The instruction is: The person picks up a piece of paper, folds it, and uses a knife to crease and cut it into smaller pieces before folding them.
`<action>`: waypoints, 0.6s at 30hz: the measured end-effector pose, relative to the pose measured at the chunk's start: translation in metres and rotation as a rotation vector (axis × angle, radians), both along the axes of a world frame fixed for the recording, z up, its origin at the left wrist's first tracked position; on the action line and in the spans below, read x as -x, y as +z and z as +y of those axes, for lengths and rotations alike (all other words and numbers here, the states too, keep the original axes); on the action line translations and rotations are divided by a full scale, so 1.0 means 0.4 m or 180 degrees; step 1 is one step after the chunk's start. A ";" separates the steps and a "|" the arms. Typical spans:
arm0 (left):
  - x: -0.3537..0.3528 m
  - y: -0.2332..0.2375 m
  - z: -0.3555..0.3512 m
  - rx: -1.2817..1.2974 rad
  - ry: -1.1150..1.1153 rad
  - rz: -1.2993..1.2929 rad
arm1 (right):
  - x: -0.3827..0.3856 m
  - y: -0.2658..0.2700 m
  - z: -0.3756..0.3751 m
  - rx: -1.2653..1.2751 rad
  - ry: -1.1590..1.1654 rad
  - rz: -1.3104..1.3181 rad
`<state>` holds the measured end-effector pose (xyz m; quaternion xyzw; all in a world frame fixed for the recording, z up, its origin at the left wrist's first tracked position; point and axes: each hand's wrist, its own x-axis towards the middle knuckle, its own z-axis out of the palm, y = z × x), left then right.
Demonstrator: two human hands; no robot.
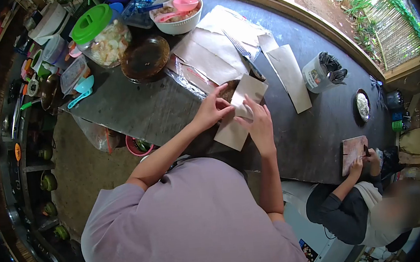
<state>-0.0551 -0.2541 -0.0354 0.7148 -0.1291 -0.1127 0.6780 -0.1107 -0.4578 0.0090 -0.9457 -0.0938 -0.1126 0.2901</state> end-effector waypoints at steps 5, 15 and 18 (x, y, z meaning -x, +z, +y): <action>0.011 0.013 0.026 -0.0370 -0.0012 -0.0149 | -0.005 -0.035 -0.017 0.0037 0.0180 0.0301; 0.000 -0.021 0.006 -0.0135 0.0000 0.0406 | 0.002 -0.058 -0.018 -0.0166 0.0075 0.0036; 0.012 -0.028 -0.014 0.0330 -0.0082 0.0344 | 0.004 -0.061 -0.016 -0.0376 0.0079 -0.0016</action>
